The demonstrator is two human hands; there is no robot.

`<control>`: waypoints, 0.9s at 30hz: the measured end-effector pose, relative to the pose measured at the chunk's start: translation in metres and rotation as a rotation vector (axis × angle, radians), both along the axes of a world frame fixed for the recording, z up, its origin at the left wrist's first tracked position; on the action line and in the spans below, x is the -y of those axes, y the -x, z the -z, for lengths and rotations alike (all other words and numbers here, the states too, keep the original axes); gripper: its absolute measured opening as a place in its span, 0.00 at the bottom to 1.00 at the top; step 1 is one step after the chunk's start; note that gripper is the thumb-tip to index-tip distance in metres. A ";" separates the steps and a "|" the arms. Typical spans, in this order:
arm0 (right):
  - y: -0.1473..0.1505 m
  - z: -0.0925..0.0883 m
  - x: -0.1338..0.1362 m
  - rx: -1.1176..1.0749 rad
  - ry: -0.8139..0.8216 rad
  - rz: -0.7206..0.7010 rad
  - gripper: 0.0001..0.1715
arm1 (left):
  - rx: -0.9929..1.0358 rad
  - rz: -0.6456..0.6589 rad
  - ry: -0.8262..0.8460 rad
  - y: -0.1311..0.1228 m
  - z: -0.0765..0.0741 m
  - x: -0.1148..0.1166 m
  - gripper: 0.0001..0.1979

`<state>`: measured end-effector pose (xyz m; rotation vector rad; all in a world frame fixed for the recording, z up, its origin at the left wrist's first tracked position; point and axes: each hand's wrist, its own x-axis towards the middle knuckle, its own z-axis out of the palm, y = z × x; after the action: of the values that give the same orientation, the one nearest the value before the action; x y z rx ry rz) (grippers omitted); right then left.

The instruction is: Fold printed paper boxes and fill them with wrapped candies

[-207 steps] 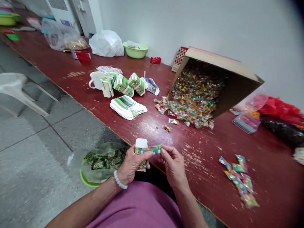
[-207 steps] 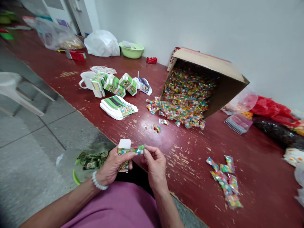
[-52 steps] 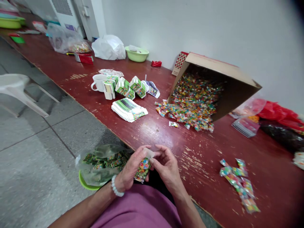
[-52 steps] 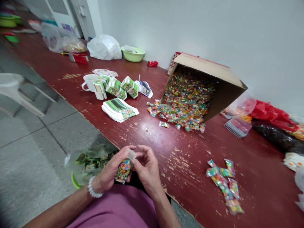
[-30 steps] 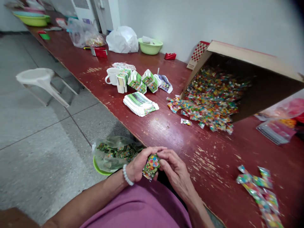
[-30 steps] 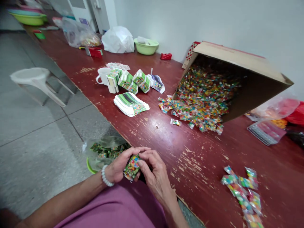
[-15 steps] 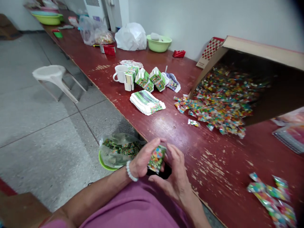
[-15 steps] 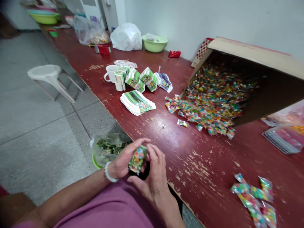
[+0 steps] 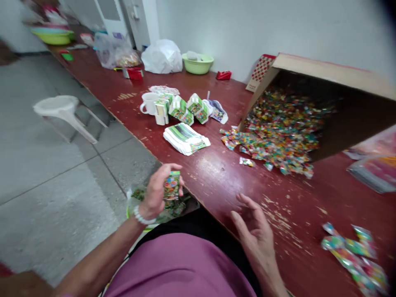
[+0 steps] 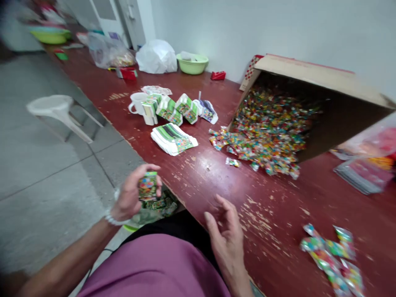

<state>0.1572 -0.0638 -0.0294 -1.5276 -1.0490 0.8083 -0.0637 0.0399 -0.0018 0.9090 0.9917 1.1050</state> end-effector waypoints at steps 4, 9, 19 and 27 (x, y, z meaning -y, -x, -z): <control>-0.003 0.013 0.000 -0.158 0.104 0.053 0.28 | -0.280 0.247 0.023 -0.008 0.042 0.018 0.20; -0.003 0.027 0.003 -0.279 0.236 0.112 0.34 | -0.567 0.330 0.005 -0.011 0.089 0.032 0.19; -0.004 0.030 0.008 -0.299 0.280 0.112 0.31 | -1.411 0.565 -0.042 0.091 0.200 -0.018 0.18; -0.007 0.030 0.012 -0.237 0.325 0.135 0.30 | -1.647 0.728 0.061 0.173 0.243 -0.038 0.18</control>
<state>0.1641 -0.0757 -0.0599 -1.7027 -0.6551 1.0733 -0.2365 0.0774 -0.2453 1.9484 1.6825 -0.5451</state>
